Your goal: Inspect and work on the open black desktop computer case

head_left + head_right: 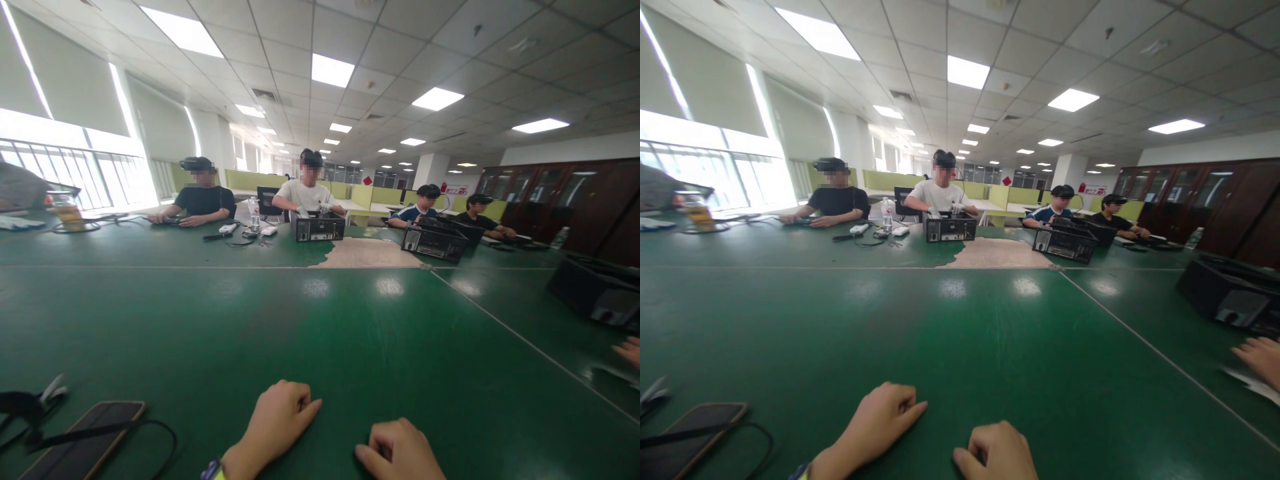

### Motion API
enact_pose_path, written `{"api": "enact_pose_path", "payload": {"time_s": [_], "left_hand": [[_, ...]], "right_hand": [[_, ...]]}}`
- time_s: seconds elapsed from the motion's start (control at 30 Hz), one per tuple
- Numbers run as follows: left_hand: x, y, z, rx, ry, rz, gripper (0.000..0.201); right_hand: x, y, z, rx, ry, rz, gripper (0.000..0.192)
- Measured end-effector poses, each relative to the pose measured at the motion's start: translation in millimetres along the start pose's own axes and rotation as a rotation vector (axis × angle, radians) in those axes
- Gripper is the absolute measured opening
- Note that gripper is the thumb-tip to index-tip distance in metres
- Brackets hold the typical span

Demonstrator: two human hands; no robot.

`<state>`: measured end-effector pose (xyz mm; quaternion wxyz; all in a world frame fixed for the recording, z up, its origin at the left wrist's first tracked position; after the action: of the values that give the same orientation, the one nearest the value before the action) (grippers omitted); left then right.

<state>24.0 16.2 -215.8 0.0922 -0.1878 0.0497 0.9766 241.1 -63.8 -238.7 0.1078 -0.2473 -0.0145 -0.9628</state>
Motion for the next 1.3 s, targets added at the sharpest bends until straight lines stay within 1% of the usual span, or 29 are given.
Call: {"api": "enact_pose_path", "payload": {"time_s": [0.3, 0.5, 0.7, 0.97, 1.3], "left_hand": [[-1.9, 2.9, -0.2, -0.006, -0.032, -0.023, 0.034], [-0.2, 3.3, -2.6, -0.029, -0.035, -0.035, 0.035], [-1.6, 3.8, -1.2, -0.017, -0.064, -0.019, 0.033], [-2.8, 4.1, -0.4, -0.009, -0.072, -0.015, 0.033], [-3.1, 5.1, 0.2, -0.013, -0.078, -0.015, 0.032]], "right_hand": [[4.9, 1.3, 4.6, 0.004, -0.021, 0.007, 0.03], [6.3, 2.4, 4.9, -0.021, -0.009, 0.019, 0.029], [3.9, 3.3, 2.1, 0.0, -0.013, 0.015, 0.028], [8.0, 5.7, 7.0, 0.006, -0.028, 0.028, 0.027], [5.0, 2.6, 5.7, 0.002, -0.065, 0.02, 0.026]]}}
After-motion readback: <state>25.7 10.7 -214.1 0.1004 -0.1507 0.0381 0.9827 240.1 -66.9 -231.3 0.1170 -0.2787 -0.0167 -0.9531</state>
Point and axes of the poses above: each hand's wrist, its own y-axis away from the middle knuckle, its own z-axis out of the back of the hand, x = y × z, the point moved 2 cm from there along -y, towards the middle knuckle, and after that the axes turned 12 degrees about z, right-handed, at the moved point
